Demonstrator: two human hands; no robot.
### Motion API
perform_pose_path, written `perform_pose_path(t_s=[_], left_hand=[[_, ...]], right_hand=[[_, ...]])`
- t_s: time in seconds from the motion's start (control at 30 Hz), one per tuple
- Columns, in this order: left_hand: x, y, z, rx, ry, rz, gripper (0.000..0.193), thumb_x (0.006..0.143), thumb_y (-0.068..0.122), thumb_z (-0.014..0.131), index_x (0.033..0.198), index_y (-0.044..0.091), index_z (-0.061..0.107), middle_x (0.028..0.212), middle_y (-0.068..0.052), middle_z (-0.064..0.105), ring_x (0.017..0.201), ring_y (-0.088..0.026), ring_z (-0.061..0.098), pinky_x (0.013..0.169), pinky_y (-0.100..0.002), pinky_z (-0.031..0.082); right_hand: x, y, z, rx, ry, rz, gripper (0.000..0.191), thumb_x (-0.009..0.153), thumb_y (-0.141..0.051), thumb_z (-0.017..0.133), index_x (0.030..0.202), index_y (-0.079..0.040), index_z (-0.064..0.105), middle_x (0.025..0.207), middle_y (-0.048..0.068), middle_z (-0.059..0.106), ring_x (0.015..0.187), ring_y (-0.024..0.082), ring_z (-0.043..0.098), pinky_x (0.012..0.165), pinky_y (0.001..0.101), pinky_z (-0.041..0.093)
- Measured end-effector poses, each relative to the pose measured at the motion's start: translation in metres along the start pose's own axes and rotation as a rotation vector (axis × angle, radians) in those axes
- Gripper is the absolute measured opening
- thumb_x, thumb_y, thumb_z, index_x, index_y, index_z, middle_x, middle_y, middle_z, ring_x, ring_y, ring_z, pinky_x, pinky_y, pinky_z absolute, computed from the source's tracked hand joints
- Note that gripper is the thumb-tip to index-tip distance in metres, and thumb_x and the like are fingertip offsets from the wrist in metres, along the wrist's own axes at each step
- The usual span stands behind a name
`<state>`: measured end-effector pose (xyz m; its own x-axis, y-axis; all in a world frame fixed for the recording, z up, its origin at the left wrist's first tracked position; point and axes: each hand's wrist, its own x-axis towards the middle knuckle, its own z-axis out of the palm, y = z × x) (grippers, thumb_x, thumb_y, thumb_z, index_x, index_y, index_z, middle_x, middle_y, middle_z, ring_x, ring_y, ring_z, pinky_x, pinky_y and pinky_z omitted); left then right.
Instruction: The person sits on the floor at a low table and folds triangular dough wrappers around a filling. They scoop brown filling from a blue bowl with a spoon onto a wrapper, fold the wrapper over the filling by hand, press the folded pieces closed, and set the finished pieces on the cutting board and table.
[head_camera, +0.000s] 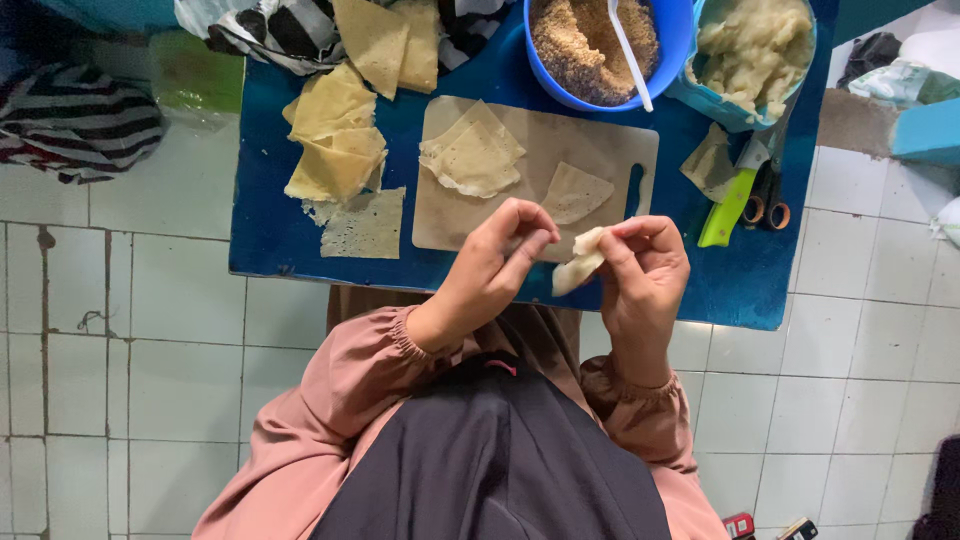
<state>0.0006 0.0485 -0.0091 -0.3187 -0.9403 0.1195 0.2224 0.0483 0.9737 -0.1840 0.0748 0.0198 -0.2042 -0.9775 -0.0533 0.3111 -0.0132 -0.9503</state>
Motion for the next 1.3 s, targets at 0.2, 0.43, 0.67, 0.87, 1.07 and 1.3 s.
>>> perform_pose_path(t_s=[0.2,0.43,0.67,0.87,1.07,1.3], left_hand=[[-0.001,-0.007,0.008,-0.361,-0.210,-0.391,0.034,0.096,0.013,0.071,0.125,0.002,0.059,0.104,-0.002,0.065,0.093,-0.008,0.062,0.081,-0.024,0.053],[-0.011,-0.008,0.004,0.216,-0.092,0.015,0.013,0.098,0.007,0.069,0.109,0.001,0.065,0.108,-0.010,0.065,0.097,-0.013,0.062,0.084,-0.026,0.052],[-0.018,-0.016,0.014,-0.033,0.047,-0.069,0.012,0.106,0.007,0.054,0.116,0.002,0.058,0.103,-0.004,0.062,0.096,-0.010,0.060,0.091,-0.024,0.052],[-0.015,-0.025,0.018,-0.495,0.026,-0.171,0.028,0.104,0.004,0.060,0.131,0.005,0.052,0.115,-0.001,0.059,0.108,-0.008,0.059,0.098,-0.024,0.049],[-0.015,-0.015,0.020,-0.414,0.100,-0.093,0.044,0.097,-0.004,0.070,0.134,0.005,0.050,0.116,-0.006,0.065,0.110,-0.014,0.066,0.100,-0.028,0.054],[-0.013,0.014,0.004,0.098,-0.079,-0.047,0.045,0.094,-0.007,0.068,0.136,0.004,0.057,0.103,-0.004,0.069,0.095,-0.008,0.067,0.088,-0.024,0.057]], right_hand=[[-0.006,0.006,0.002,0.145,0.093,0.040,0.011,0.104,-0.002,0.066,0.109,-0.004,0.057,0.092,0.007,0.068,0.068,0.008,0.060,0.054,0.0195,0.043],[-0.007,0.007,-0.012,-0.194,0.021,-0.005,0.027,0.097,0.003,0.068,0.124,0.001,0.064,0.101,0.004,0.069,0.089,0.009,0.064,0.081,0.0208,0.050],[-0.013,0.021,-0.023,-0.060,-0.044,0.041,0.011,0.097,0.007,0.068,0.108,0.004,0.067,0.112,0.010,0.071,0.102,0.013,0.068,0.096,0.0249,0.053],[-0.008,0.029,-0.013,0.181,0.027,0.066,0.015,0.100,0.008,0.070,0.113,0.003,0.063,0.108,0.015,0.070,0.093,0.020,0.069,0.084,0.0330,0.056],[-0.017,0.017,0.000,0.196,-0.007,0.171,0.039,0.089,0.006,0.066,0.128,0.001,0.060,0.112,0.013,0.072,0.098,0.018,0.070,0.085,0.0301,0.055],[-0.008,0.025,-0.010,0.232,0.057,-0.076,0.027,0.100,0.009,0.069,0.126,0.003,0.062,0.106,0.014,0.070,0.100,0.018,0.069,0.094,0.0290,0.055]])
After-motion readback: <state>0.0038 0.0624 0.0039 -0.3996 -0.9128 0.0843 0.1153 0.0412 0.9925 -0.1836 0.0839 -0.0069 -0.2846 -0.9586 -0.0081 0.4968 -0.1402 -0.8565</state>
